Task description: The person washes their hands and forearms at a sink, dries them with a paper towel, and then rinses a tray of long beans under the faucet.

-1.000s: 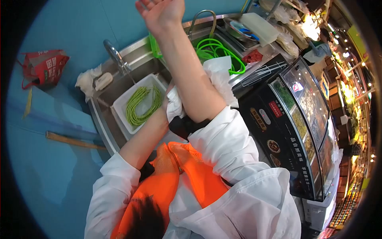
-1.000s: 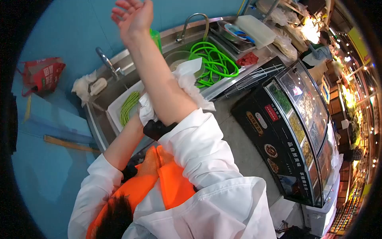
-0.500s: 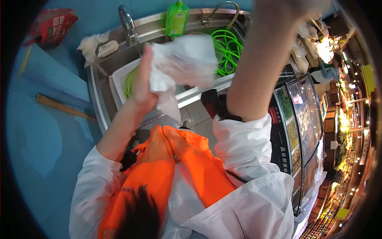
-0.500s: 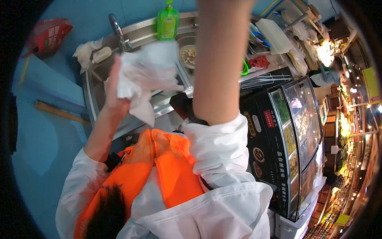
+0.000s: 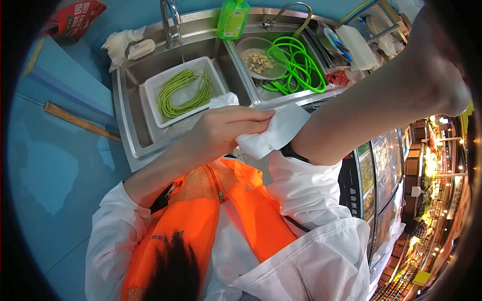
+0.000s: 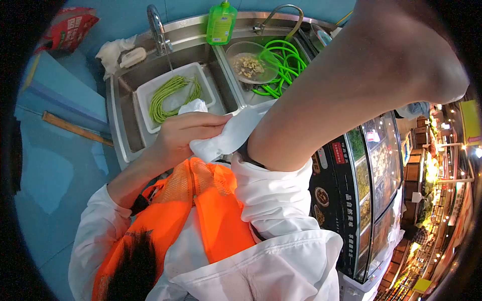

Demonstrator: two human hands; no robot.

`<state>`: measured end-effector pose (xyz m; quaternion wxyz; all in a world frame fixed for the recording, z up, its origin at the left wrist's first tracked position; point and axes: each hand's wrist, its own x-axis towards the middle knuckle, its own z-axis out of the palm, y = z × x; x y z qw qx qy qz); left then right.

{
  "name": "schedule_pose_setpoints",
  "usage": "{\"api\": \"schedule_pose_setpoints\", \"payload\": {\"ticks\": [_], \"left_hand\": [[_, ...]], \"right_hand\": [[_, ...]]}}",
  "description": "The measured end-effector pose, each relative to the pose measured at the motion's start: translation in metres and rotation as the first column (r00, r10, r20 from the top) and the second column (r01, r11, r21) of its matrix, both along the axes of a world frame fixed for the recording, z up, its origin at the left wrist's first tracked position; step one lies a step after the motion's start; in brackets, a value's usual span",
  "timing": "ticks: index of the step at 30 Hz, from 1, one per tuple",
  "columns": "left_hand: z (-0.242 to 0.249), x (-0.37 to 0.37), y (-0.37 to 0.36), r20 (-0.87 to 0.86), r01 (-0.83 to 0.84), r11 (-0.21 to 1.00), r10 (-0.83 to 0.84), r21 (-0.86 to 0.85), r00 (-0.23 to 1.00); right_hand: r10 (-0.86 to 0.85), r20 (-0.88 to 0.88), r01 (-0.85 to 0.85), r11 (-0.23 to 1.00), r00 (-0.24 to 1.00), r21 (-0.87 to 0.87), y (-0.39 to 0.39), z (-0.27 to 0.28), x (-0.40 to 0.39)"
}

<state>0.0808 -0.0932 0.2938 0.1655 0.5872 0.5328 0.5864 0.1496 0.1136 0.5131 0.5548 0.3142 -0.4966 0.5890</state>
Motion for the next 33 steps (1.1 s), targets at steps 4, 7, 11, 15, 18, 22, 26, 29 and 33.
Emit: {"api": "schedule_pose_setpoints", "payload": {"ticks": [4, 7, 11, 15, 18, 22, 26, 29, 33], "left_hand": [[-0.008, -0.004, -0.003, -0.069, 0.038, 0.999, -0.036, 0.03, 0.997], [-0.015, -0.019, -0.013, -0.112, 0.031, 0.997, -0.023, 0.072, 0.993], [-0.003, -0.043, -0.033, -0.092, -0.328, 0.927, 0.349, 0.183, 0.933], [0.01, -0.028, -0.016, -0.254, -0.283, 0.877, 0.397, 0.389, 0.882], [0.009, -0.011, -0.008, -0.342, -0.11, 0.955, 0.204, 0.275, 0.917], [-0.003, -0.014, 0.0, -0.31, -0.045, 0.983, 0.099, 0.178, 0.946], [-0.004, -0.047, -0.005, -0.018, -0.246, 0.967, 0.248, 0.07, 0.969], [-0.007, -0.036, -0.005, 0.156, -0.121, 0.991, 0.13, -0.061, 0.979], [-0.009, -0.006, -0.005, 0.294, 0.08, 0.978, -0.021, -0.191, 0.956]], "right_hand": [[-0.005, 0.015, 0.005, 1.0, 1.0, 0.006, 0.003, -0.001, 0.0], [-0.006, 0.021, 0.006, 1.0, 1.0, 0.016, 0.003, -0.001, -0.001], [-0.017, 0.025, 0.017, 1.0, 1.0, 0.015, 0.003, -0.003, -0.002], [-0.028, 0.022, 0.028, 1.0, 0.999, 0.01, 0.004, -0.003, -0.003], [-0.04, 0.018, 0.04, 0.999, 0.999, 0.003, 0.003, -0.001, -0.002], [-0.058, 0.019, 0.058, 0.998, 0.998, 0.002, 0.003, -0.001, 0.001], [-0.08, 0.009, 0.08, 0.997, 0.997, -0.003, -0.002, -0.005, 0.01], [-0.097, 0.005, 0.097, 0.995, 0.995, -0.007, -0.005, -0.005, 0.016], [-0.124, -0.003, 0.124, 0.992, 0.992, -0.008, -0.012, -0.005, 0.021]]}}
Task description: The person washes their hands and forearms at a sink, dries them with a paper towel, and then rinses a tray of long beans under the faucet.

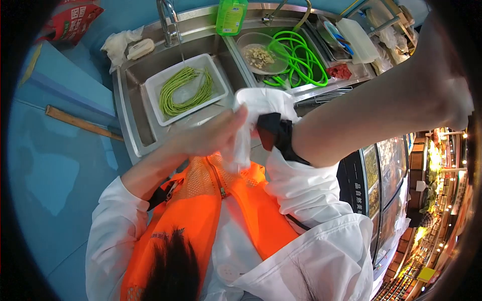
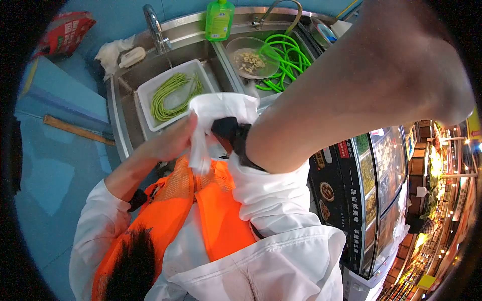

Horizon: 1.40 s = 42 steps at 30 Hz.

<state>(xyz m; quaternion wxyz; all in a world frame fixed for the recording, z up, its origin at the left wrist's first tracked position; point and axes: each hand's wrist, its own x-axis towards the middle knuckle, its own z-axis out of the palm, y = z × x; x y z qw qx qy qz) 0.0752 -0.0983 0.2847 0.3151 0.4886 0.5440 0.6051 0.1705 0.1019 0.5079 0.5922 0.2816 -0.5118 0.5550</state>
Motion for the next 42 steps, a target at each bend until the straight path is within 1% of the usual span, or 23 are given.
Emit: {"api": "schedule_pose_setpoints", "payload": {"ticks": [2, 4, 7, 10, 13, 14, 16, 17, 18, 20, 22, 24, 25, 28, 30, 31, 32, 34, 35, 38, 40, 41, 42], "left_hand": [[-0.001, 0.002, 0.003, 0.184, 0.006, 1.0, -0.001, -0.028, 0.983], [0.003, -0.006, -0.003, 0.466, -0.013, 1.0, 0.022, -0.022, 0.885], [0.015, -0.016, -0.021, 0.856, -0.062, 0.994, -0.048, 0.094, 0.515], [0.012, -0.023, -0.041, 0.951, -0.151, 0.958, -0.206, 0.244, 0.233], [-0.011, -0.035, -0.056, 0.91, -0.066, 0.973, -0.181, 0.22, 0.374], [-0.009, -0.034, -0.056, 0.88, -0.116, 0.986, -0.051, 0.119, 0.472], [-0.005, -0.029, -0.051, 0.755, -0.246, 0.966, 0.216, -0.074, 0.62], [-0.033, -0.038, -0.053, 0.27, -0.326, 0.938, 0.347, -0.119, 0.898], [-0.036, -0.037, -0.055, 0.2, -0.315, 0.934, 0.345, -0.165, 0.917], [-0.039, -0.028, -0.057, 0.06, -0.302, 0.917, 0.328, -0.261, 0.943], [-0.039, -0.019, -0.053, -0.067, -0.301, 0.89, 0.297, -0.341, 0.953], [-0.041, -0.012, -0.047, -0.069, -0.271, 0.894, 0.264, -0.357, 0.962], [-0.043, -0.009, -0.045, -0.049, -0.248, 0.901, 0.247, -0.356, 0.968], [-0.045, -0.006, -0.041, 0.373, 0.0, 0.969, 0.094, -0.246, 0.923], [-0.042, -0.006, -0.044, 0.717, 0.2, 0.978, -0.097, -0.06, 0.69], [-0.047, -0.007, -0.045, 0.813, 0.268, 0.963, -0.176, 0.026, 0.555], [-0.056, -0.009, -0.045, 0.866, 0.321, 0.943, -0.233, 0.089, 0.443], [-0.099, -0.022, -0.033, 0.708, 0.254, 0.958, -0.086, -0.136, 0.701], [-0.124, -0.03, -0.025, 0.488, 0.165, 0.951, -0.018, -0.26, 0.873], [-0.064, -0.062, -0.023, 0.679, -0.03, 0.983, 0.145, -0.179, 0.72], [-0.006, -0.08, -0.023, 0.657, -0.209, 0.969, 0.075, 0.128, 0.75], [0.018, -0.09, -0.028, 0.538, -0.21, 0.93, 0.016, 0.302, 0.843], [0.047, -0.095, -0.03, 0.399, -0.177, 0.867, -0.026, 0.465, 0.917]], "right_hand": [[-0.028, 0.002, 0.028, 1.0, 1.0, 0.005, -0.004, -0.001, 0.001], [-0.062, 0.014, 0.062, 0.998, 0.998, -0.006, -0.013, -0.007, 0.001], [-0.177, 0.133, 0.186, 0.981, 0.975, -0.054, -0.028, -0.039, -0.012], [-0.157, 0.55, 0.195, 0.981, 0.821, -0.011, -0.047, -0.111, -0.03], [-0.008, 0.945, -0.153, 0.986, 0.327, 0.062, -0.068, -0.183, -0.032], [0.032, 0.983, -0.242, 0.97, 0.178, 0.012, -0.074, -0.2, -0.029], [0.156, 0.988, -0.264, 0.952, -0.01, -0.153, -0.073, -0.228, -0.019], [0.239, 0.969, -0.235, 0.94, -0.065, -0.247, -0.062, -0.239, -0.014], [0.32, 0.941, -0.196, 0.921, -0.115, -0.337, -0.052, -0.25, -0.008], [0.535, 0.845, -0.094, 0.841, 0.006, -0.532, -0.038, -0.278, 0.0], [0.677, 0.726, -0.128, 0.736, 0.123, -0.665, -0.045, -0.285, 0.008], [0.622, 0.768, -0.22, 0.779, 0.155, -0.587, -0.055, -0.291, 0.013], [0.496, 0.856, -0.267, 0.853, 0.146, -0.448, -0.063, -0.297, 0.014], [0.13, 0.984, -0.214, 0.971, 0.123, -0.102, -0.091, -0.287, 0.008], [0.04, 0.996, -0.09, 0.995, 0.082, -0.032, -0.09, -0.309, 0.006], [0.125, 0.987, -0.05, 0.992, 0.105, -0.12, -0.078, -0.33, 0.009], [0.097, 0.991, 0.009, 0.995, 0.089, -0.098, -0.068, -0.337, 0.01], [0.048, 0.993, 0.123, 0.991, 0.104, -0.061, -0.054, -0.34, 0.011], [0.022, 0.991, 0.18, 0.983, 0.135, -0.046, -0.048, -0.339, 0.011], [0.067, 0.96, 0.307, 0.94, 0.271, -0.152, -0.041, -0.315, 0.012], [0.194, 0.922, 0.29, 0.91, 0.334, -0.296, -0.041, -0.305, 0.015], [0.322, 0.887, 0.188, 0.899, 0.332, -0.396, -0.039, -0.299, 0.02], [0.264, 0.864, 0.106, 0.935, 0.429, -0.339, -0.039, -0.304, 0.016]]}}
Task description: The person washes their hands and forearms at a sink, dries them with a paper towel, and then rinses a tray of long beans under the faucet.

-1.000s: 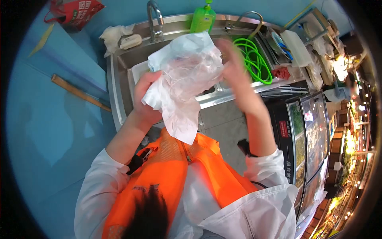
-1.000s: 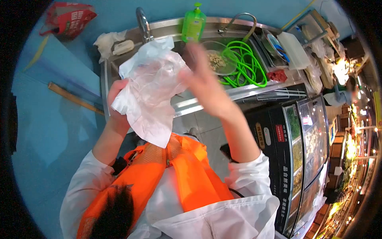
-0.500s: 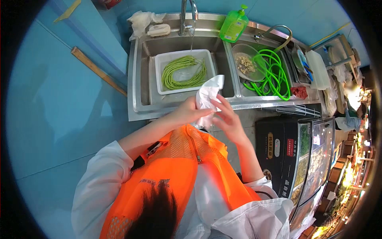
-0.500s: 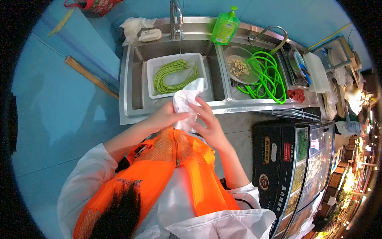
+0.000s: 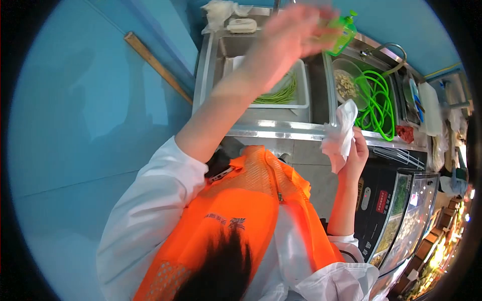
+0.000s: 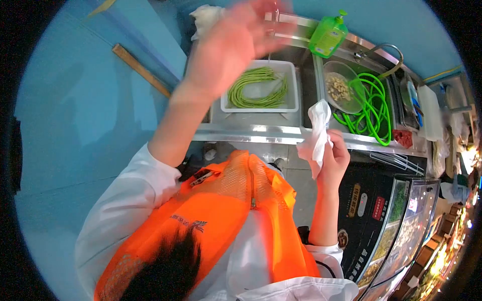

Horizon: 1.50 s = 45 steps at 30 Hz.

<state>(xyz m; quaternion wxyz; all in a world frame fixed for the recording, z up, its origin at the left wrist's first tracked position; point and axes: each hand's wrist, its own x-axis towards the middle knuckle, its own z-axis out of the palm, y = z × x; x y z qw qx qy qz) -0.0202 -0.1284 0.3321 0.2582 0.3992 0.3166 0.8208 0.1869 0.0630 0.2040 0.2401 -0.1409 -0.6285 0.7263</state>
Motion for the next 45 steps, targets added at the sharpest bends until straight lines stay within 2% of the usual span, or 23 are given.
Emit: {"api": "schedule_pose_setpoints", "payload": {"ticks": [1, 3, 5, 7, 9, 11, 14, 16, 19, 21, 23, 25, 27, 28, 30, 31, 33, 35, 37, 40, 41, 43, 45], "left_hand": [[0.019, -0.003, -0.007, -0.126, -0.026, 0.996, 0.037, 0.088, 0.991], [0.019, -0.012, -0.028, -0.269, -0.183, 0.982, 0.19, 0.053, 0.944], [-0.027, -0.026, -0.053, -0.397, -0.425, 0.884, 0.325, -0.195, 0.858], [-0.106, -0.033, -0.076, -0.531, -0.576, 0.608, 0.279, -0.547, 0.8], [-0.19, -0.026, -0.085, -0.569, -0.574, 0.304, 0.112, -0.761, 0.814], [-0.266, -0.008, -0.078, -0.524, -0.52, 0.098, -0.014, -0.848, 0.852], [-0.335, 0.019, -0.055, -0.46, -0.463, -0.053, -0.062, -0.885, 0.886], [-0.349, 0.024, -0.046, -0.451, -0.451, -0.069, -0.022, -0.89, 0.892], [-0.33, 0.016, -0.039, -0.417, -0.436, 0.065, 0.194, -0.898, 0.888], [-0.271, 0.005, -0.037, -0.269, -0.439, 0.328, 0.452, -0.837, 0.851], [-0.179, -0.004, -0.047, -0.004, -0.504, 0.649, 0.611, -0.571, 0.792], [-0.057, 0.002, -0.073, 0.228, -0.557, 0.83, 0.55, -0.039, 0.803], [0.035, 0.018, -0.103, 0.239, -0.418, 0.764, 0.343, 0.492, 0.908], [0.074, 0.029, -0.117, 0.17, -0.264, 0.683, 0.203, 0.681, 0.964], [0.117, 0.05, -0.134, 0.069, -0.056, 0.524, -0.006, 0.85, 0.998], [0.128, 0.059, -0.136, 0.051, -0.011, 0.461, -0.074, 0.887, 0.996], [0.133, 0.065, -0.129, 0.031, -0.015, 0.438, -0.031, 0.899, 0.999], [0.132, 0.063, -0.124, -0.029, -0.012, 0.48, 0.078, 0.877, 0.997], [0.126, 0.071, -0.106, -0.099, -0.019, 0.544, 0.186, 0.839, 0.978], [0.126, 0.077, -0.1, -0.201, 0.034, 0.578, 0.227, 0.815, 0.953], [0.127, 0.076, -0.103, -0.228, 0.023, 0.585, 0.278, 0.81, 0.933], [0.132, 0.071, -0.122, -0.243, -0.073, 0.575, 0.453, 0.815, 0.858], [0.133, 0.071, -0.127, -0.232, -0.072, 0.544, 0.47, 0.836, 0.852]], "right_hand": [[0.013, -0.015, -0.013, 1.0, 1.0, 0.0, -0.013, 0.013, -0.006], [0.035, -0.017, -0.034, 0.999, 0.999, 0.037, -0.037, 0.03, -0.012], [0.056, 0.002, -0.056, 0.992, 0.998, 0.111, -0.048, 0.034, -0.015], [0.101, 0.003, -0.099, 0.977, 0.995, 0.19, -0.058, 0.036, -0.019], [0.147, -0.004, -0.138, 0.932, 0.989, 0.336, -0.069, 0.045, -0.023], [0.34, 0.005, -0.285, 0.781, 0.941, 0.556, -0.089, 0.063, -0.029], [0.554, 0.033, -0.368, 0.507, 0.832, 0.78, -0.125, 0.08, -0.041], [0.505, -0.047, -0.237, 0.482, 0.862, 0.843, -0.132, 0.073, -0.044], [0.436, -0.239, 0.012, 0.463, 0.868, 0.886, -0.132, 0.066, -0.046], [0.435, -0.314, 0.099, 0.448, 0.844, 0.888, -0.128, 0.072, -0.046], [0.319, -0.332, 0.133, 0.512, 0.888, 0.848, -0.113, 0.07, -0.044], [0.118, -0.133, -0.015, 0.801, 0.984, 0.598, -0.077, 0.066, -0.035], [0.048, 0.079, -0.058, 0.99, 0.996, 0.128, -0.066, 0.069, -0.036], [-0.011, 0.097, 0.016, 0.999, 0.995, -0.048, -0.074, 0.067, -0.045], [0.121, 0.176, -0.082, 0.974, 0.977, -0.211, -0.078, 0.053, -0.052], [0.185, 0.213, -0.119, 0.95, 0.959, -0.29, -0.08, 0.046, -0.056], [0.447, 0.301, -0.291, 0.847, 0.842, -0.445, -0.085, 0.016, -0.056], [0.707, 0.382, -0.504, 0.699, 0.595, -0.508, -0.104, 0.013, -0.047], [0.802, 0.397, -0.661, 0.595, 0.447, -0.457, -0.123, 0.052, -0.042], [0.739, 0.396, -0.739, 0.646, 0.545, -0.189, -0.127, 0.088, -0.043], [0.623, 0.526, -0.71, 0.702, 0.579, -0.05, -0.121, 0.102, -0.045], [0.532, 0.445, -0.551, 0.828, 0.721, -0.098, -0.1, 0.099, -0.048], [0.477, 0.182, -0.384, 0.839, 0.86, -0.385, -0.073, 0.083, -0.051]]}}
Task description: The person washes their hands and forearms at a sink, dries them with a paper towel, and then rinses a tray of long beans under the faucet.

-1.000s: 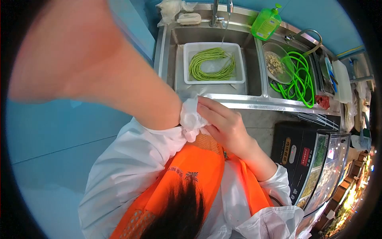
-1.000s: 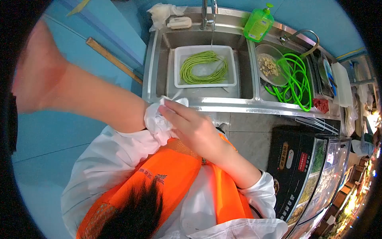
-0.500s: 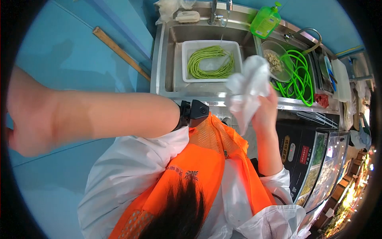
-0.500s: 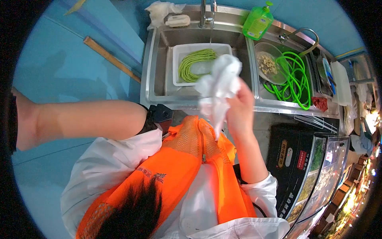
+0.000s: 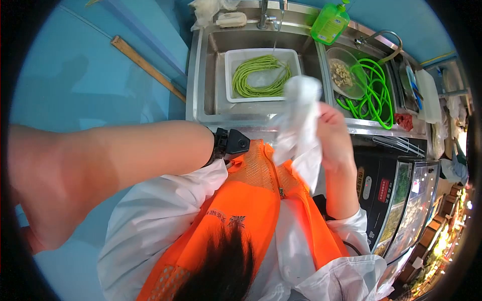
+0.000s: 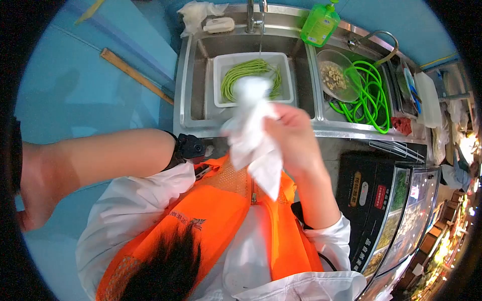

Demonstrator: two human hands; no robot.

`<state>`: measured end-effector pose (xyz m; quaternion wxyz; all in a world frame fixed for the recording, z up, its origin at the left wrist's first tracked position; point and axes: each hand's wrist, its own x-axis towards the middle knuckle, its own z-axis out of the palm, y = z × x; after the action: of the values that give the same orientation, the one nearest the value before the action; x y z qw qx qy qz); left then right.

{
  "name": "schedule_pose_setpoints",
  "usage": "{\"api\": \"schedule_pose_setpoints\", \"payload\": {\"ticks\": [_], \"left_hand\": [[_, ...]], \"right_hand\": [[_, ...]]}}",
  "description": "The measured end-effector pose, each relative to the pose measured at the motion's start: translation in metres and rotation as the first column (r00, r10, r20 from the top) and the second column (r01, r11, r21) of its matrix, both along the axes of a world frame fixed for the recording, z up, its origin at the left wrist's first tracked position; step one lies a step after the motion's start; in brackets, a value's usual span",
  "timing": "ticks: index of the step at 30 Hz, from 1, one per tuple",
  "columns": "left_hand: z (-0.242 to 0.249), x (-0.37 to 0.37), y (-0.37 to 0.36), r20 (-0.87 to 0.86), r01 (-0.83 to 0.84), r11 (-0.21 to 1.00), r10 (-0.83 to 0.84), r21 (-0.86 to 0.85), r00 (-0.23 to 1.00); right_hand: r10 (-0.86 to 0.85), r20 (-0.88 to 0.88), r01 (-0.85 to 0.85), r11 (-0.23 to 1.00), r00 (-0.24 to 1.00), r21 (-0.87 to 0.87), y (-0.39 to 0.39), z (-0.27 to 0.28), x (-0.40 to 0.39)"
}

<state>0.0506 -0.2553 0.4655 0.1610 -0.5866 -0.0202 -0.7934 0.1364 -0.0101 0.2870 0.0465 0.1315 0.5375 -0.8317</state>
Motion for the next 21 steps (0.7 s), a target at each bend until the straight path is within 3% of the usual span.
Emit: {"api": "schedule_pose_setpoints", "payload": {"ticks": [3, 6, 9, 12, 14, 15, 17, 18, 20, 21], "left_hand": [[-0.007, 0.01, 0.017, 0.032, 0.084, 0.994, -0.086, 0.074, 0.996], [-0.01, 0.012, 0.022, 0.037, 0.084, 0.993, -0.087, 0.084, 0.995], [-0.009, 0.016, 0.024, 0.034, 0.163, 0.982, -0.167, 0.095, 0.985], [-0.005, 0.012, 0.026, 0.004, 0.118, 0.989, -0.119, 0.085, 0.993], [0.011, 0.002, 0.033, -0.026, -0.035, 0.864, 0.056, 0.503, 0.998], [0.047, -0.006, 0.059, 0.018, -0.114, 0.548, 0.177, 0.829, 0.984], [0.047, -0.006, 0.061, 0.036, -0.132, 0.527, 0.188, 0.84, 0.982], [0.012, 0.003, 0.037, -0.001, -0.073, 0.838, 0.087, 0.541, 0.996], [-0.007, 0.009, 0.022, 0.012, 0.04, 0.985, -0.043, 0.166, 0.999], [-0.012, 0.01, 0.02, 0.027, 0.074, 0.995, -0.076, 0.068, 0.997]], "right_hand": [[-0.192, 0.004, 0.189, 0.962, 0.981, -0.196, 0.015, -0.01, 0.005], [-0.204, -0.072, 0.181, 0.953, 0.976, -0.242, 0.004, -0.007, 0.007], [-0.223, -0.042, 0.207, 0.947, 0.974, -0.244, 0.008, -0.016, 0.009], [-0.22, -0.072, 0.203, 0.961, 0.973, -0.187, 0.008, -0.015, 0.012], [-0.266, -0.133, 0.26, 0.964, 0.955, -0.061, -0.009, -0.005, 0.012], [-0.27, -0.109, 0.275, 0.961, 0.957, 0.032, -0.003, -0.014, 0.011], [-0.2, -0.131, 0.229, 0.938, 0.971, 0.26, -0.002, -0.022, 0.01], [-0.056, -0.223, 0.151, 0.887, 0.973, 0.436, -0.013, -0.017, 0.011], [0.364, -0.423, 0.102, 0.646, 0.83, 0.757, -0.038, 0.005, 0.013], [0.486, -0.453, 0.144, 0.547, 0.748, 0.825, -0.047, 0.008, 0.014]]}}
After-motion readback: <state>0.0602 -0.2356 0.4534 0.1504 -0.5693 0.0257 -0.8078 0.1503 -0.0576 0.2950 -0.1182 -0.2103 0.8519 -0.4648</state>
